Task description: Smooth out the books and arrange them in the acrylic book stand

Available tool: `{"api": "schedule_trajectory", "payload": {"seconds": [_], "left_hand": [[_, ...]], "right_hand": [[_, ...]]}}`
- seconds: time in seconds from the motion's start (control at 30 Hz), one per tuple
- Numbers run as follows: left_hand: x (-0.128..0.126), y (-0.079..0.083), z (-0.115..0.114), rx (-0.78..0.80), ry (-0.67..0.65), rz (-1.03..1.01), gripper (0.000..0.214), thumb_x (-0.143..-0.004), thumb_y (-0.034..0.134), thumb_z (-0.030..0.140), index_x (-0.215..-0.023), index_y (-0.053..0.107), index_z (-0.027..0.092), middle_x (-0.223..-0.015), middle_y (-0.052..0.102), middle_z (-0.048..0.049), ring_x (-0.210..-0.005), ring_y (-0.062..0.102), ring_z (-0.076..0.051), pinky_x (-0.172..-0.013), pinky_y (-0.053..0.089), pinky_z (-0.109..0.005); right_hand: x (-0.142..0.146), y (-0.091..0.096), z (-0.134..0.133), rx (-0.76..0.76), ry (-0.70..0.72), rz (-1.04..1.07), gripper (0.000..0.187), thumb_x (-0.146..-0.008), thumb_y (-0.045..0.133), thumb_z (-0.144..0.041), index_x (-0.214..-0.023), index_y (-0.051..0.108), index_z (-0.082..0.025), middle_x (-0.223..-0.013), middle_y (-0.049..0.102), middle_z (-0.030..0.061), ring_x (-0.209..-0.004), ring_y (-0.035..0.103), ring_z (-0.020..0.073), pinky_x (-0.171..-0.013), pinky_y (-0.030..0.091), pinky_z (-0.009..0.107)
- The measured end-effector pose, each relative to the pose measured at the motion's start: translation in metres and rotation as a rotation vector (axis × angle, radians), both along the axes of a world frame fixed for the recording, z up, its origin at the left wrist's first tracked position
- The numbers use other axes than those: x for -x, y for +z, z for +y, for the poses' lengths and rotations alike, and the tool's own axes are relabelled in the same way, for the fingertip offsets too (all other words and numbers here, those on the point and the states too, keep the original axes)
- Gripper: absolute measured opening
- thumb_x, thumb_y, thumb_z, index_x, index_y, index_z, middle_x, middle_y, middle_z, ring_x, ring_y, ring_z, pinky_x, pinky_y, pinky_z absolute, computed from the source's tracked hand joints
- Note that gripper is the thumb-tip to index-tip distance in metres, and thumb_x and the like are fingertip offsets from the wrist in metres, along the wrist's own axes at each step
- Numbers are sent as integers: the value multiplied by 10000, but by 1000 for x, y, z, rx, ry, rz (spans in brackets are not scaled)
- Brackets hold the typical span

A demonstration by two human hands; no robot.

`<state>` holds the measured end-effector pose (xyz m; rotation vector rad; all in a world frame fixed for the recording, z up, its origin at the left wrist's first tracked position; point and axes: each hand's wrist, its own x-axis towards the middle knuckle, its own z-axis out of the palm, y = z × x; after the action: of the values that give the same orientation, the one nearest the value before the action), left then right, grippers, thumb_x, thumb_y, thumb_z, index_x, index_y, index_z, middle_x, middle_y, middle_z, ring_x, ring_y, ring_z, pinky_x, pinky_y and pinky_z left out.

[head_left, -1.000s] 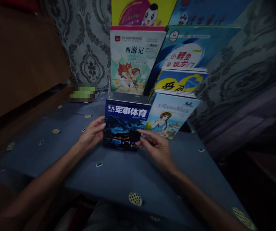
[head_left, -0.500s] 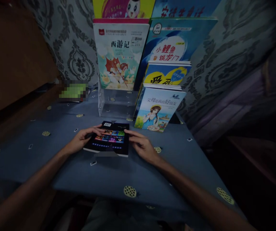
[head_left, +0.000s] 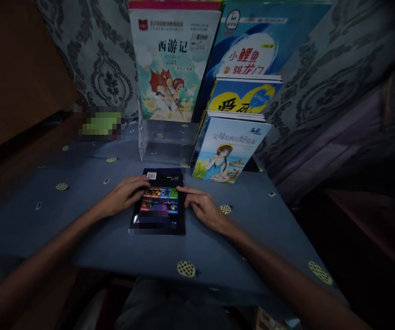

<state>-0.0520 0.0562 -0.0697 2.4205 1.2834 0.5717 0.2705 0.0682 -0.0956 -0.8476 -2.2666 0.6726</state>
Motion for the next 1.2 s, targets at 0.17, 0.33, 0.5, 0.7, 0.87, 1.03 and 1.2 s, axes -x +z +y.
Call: {"api": "schedule_trajectory", "payload": {"seconds": [0.17,0.33,0.5,0.7,0.87,1.03,1.2], "left_hand": [[-23,1,22,-61,119,191,470,-1011,512,516,-1337,597,189,-1481,592,-149,-1406,517,-322,-1162,402,-544],[-25,-8,23,-103,173,238,465,-1004,520,516,-1331,592,192,-1489,583,-147,-1393,519,-330,-1118,439,-531],[-24,-13,22,-137,180,247,461,-1011,509,491,-1360,576,199,-1508,573,-137,-1394,518,-315,-1133,424,-518],[-26,-11,23,-123,183,246,495,-1014,484,542,-1347,585,190,-1496,579,-147,-1357,535,-330,-1087,448,-519],[-24,-9,26,-165,125,241,469,-1014,497,508,-1338,610,188,-1455,599,-161,-1383,501,-358,-1112,406,-574],[-47,-1,21,-164,-101,216,389,-1031,453,332,-1355,647,237,-1415,600,-127,-1378,488,-316,-1143,385,-570],[-74,5,-13,-113,-347,145,411,-1036,415,226,-1347,673,300,-1344,585,-109,-1275,512,-269,-1089,454,-498]], "right_hand": [[9,6,-1,-145,-105,-105,311,-829,463,16,-881,665,-214,-1261,758,107,-1312,633,295,-1092,496,580],[60,20,6,-166,-21,-243,320,-888,508,-51,-1160,637,-159,-1338,693,176,-1264,636,295,-1074,516,512],[94,17,26,-111,-53,-346,287,-990,489,-135,-1250,582,-57,-1434,597,273,-1404,527,317,-1197,401,513],[47,-1,42,-73,-223,-234,292,-1000,455,-163,-1267,571,-172,-1390,649,180,-1347,579,291,-1163,444,547],[27,-10,44,-84,-188,-183,335,-1019,433,-228,-1320,567,-167,-1461,600,186,-1427,515,290,-1197,432,535],[29,-15,47,-91,-158,-189,404,-1023,412,-241,-1409,516,-179,-1486,587,161,-1451,489,290,-1209,421,551],[30,-18,47,-71,-180,-172,456,-1006,429,-236,-1454,492,-179,-1505,574,147,-1463,475,303,-1222,407,562]]}}
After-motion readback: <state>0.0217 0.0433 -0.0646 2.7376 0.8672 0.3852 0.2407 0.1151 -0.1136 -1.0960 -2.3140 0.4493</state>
